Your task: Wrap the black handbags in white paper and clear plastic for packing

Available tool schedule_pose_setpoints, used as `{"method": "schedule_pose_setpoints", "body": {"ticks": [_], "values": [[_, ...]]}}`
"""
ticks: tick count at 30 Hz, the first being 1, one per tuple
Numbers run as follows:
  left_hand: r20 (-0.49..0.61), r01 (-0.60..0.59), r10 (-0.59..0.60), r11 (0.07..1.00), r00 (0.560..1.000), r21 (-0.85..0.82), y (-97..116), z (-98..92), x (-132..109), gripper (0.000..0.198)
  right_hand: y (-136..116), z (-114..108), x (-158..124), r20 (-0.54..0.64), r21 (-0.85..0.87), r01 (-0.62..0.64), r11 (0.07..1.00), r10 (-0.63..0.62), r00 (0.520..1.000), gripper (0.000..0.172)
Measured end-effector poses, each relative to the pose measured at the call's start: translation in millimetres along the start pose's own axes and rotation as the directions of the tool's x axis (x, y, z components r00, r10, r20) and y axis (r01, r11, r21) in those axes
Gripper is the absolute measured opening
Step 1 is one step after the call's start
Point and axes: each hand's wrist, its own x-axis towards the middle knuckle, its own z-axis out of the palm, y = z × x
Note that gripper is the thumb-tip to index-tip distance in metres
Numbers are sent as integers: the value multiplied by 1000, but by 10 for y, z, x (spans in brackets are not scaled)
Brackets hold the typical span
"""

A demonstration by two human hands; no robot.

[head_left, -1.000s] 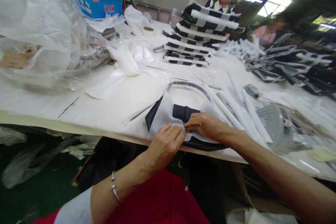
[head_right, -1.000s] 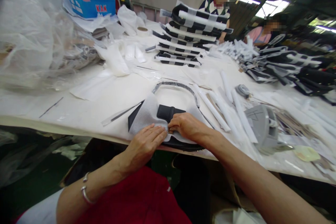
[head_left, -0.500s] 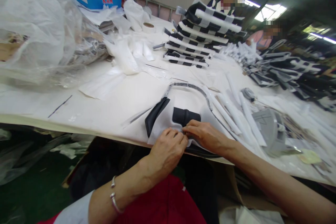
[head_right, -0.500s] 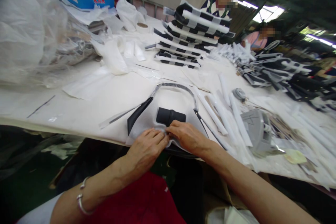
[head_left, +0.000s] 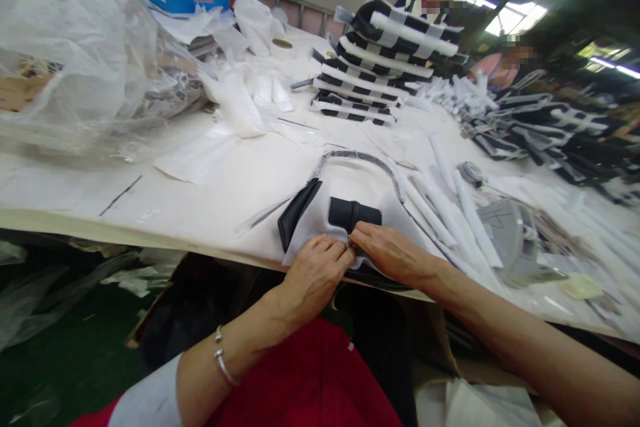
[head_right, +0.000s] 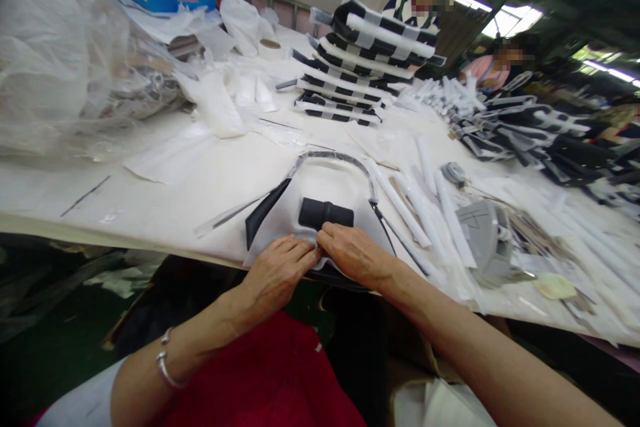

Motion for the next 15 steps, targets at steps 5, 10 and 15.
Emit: {"method": "schedule_pose_setpoints", "body": {"ticks": [5,10,15], "values": [[40,6,-5,1000,999,-25,-6,-50,-6,26,-11,39,13,-5,-7,-20,1000,20,1000,19],[66,-9,11,999,998,-31,-4,-114,6,32,33,73,0,-24,293,-149,944,163,986,9],[75,0,1,1000,997,-21,16,-108,23,26,-77,15,55,21,373,-438,818,465,885,15]]}}
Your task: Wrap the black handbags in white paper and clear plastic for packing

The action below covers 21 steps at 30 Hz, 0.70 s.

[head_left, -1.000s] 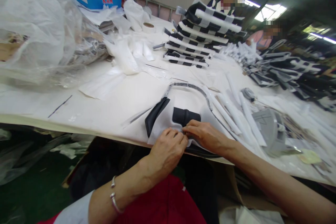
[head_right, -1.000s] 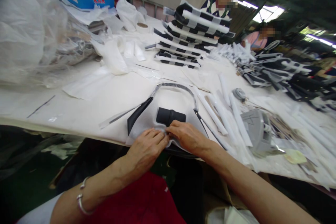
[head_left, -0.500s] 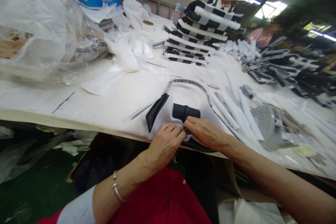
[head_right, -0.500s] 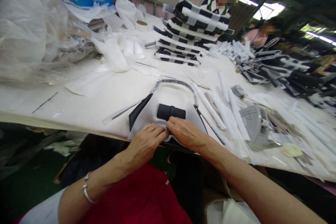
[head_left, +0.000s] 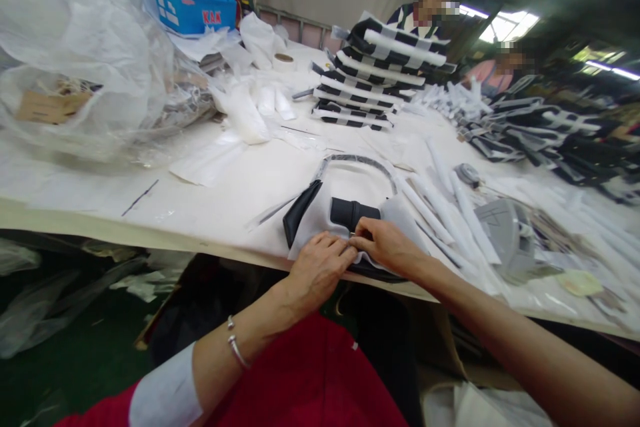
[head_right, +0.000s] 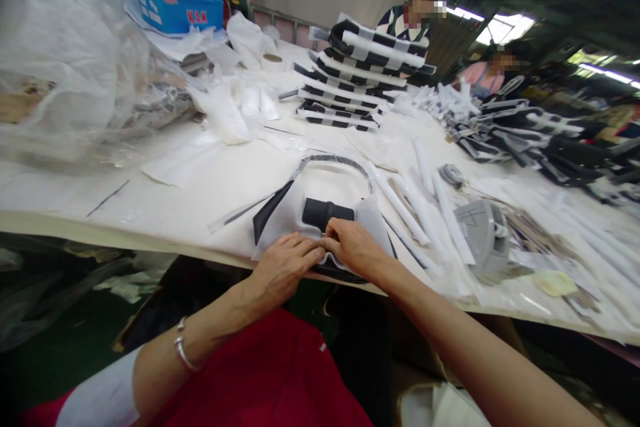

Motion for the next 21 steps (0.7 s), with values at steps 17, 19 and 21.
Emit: {"method": "schedule_pose_setpoints", "body": {"ticks": [17,19,21], "values": [[-34,-21,21,1000,999,-19,-42,29,-20,31,-249,-191,184,319,-407,-20,913,163,934,32],[-31,-29,29,1000,999,1,-36,41,-19,30,-259,-204,206,369,-420,38,907,132,920,32],[-19,-32,32,999,999,26,-25,51,-18,28,-288,-200,210,413,-457,128,880,82,907,29]]}}
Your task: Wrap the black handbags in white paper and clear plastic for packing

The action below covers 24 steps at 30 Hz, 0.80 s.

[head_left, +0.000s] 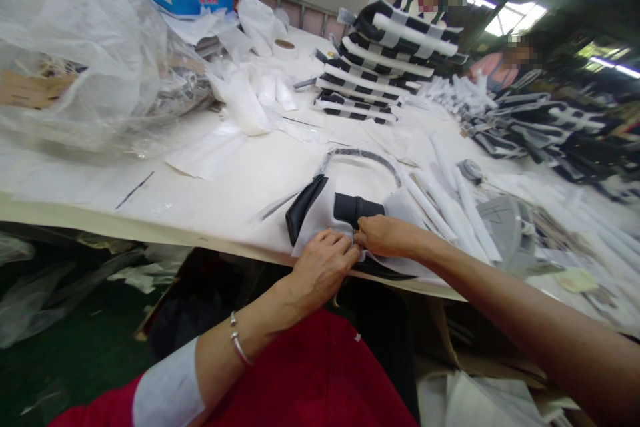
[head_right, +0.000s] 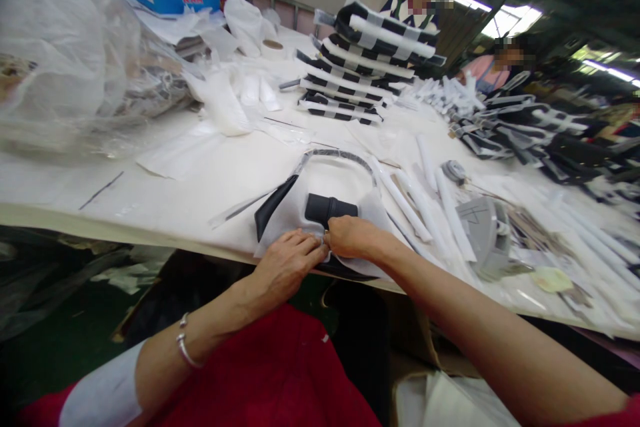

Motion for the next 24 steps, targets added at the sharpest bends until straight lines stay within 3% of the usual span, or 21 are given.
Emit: {"method": "schedule_pose_setpoints", "body": {"ticks": [4,6,10,12,17,19,21,24], "values": [[-25,-9,9,1000,1000,7,20,35,-17,24,-72,-9,43,23,-124,95,988,-93,995,25],[-53,-13,13,1000,998,2,20,64,-34,25,-86,-31,95,151,-66,98,993,-87,985,22],[-85,-23,20,999,996,-44,-1,96,-50,26,-100,-150,164,424,152,-151,977,73,903,40],[-90,-30,23,996,996,-83,-19,92,-45,25,-118,-224,160,442,195,-229,954,123,889,43],[-117,-27,9,988,993,-153,-73,122,-36,21,-134,-278,140,426,215,-316,924,203,882,28],[-138,-28,6,987,990,-159,-89,155,-40,21,-112,-243,140,358,184,-244,952,166,919,23],[-154,-25,-1,985,988,-168,-98,178,-46,23,-81,-204,129,210,62,-45,997,31,977,19],[-153,-19,-11,982,988,-188,-100,172,-48,26,-25,-182,78,91,-175,238,955,-225,970,16]]}}
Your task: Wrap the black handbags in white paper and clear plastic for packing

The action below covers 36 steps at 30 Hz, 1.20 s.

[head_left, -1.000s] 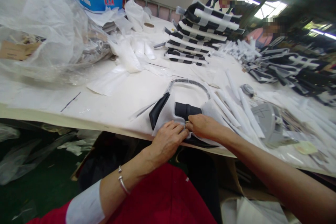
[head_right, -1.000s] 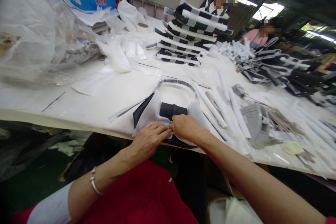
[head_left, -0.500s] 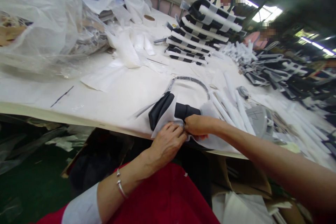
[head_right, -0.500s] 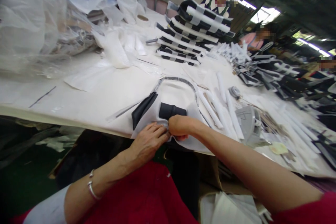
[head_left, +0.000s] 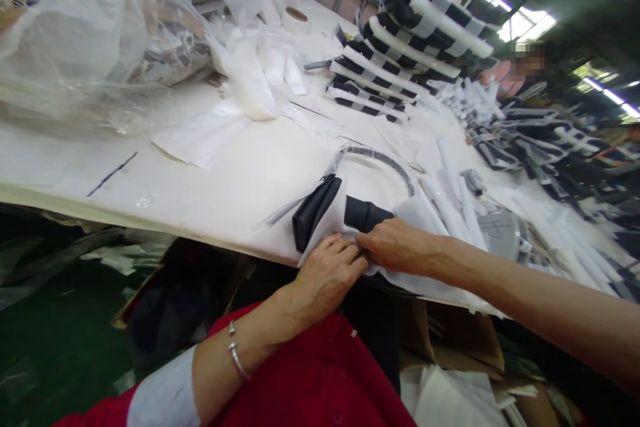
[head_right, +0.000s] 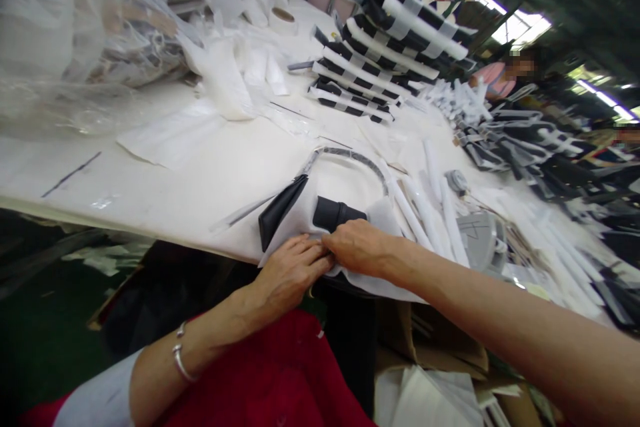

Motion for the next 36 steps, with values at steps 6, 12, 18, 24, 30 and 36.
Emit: {"method": "schedule_pose_setpoints", "body": {"ticks": [6,12,18,24,30,36], "values": [[27,30,-31,999,999,43,29,-73,34,42,179,76,-249,-249,17,-43,999,46,967,18],[48,6,-9,998,999,68,130,-297,102,44,274,672,-484,-576,165,-210,964,267,772,37],[145,-10,-27,969,989,247,50,-833,560,46,115,1015,-540,-580,236,-335,912,409,704,41],[389,144,-287,923,876,356,-541,-759,737,41,84,937,-546,-514,392,-352,850,520,682,38],[284,114,-276,870,918,479,-534,-630,612,37,65,954,-572,-509,457,-325,828,543,668,41],[323,66,-276,842,905,535,-467,-820,767,50,26,1113,-741,-677,333,-156,930,351,647,48]]}}
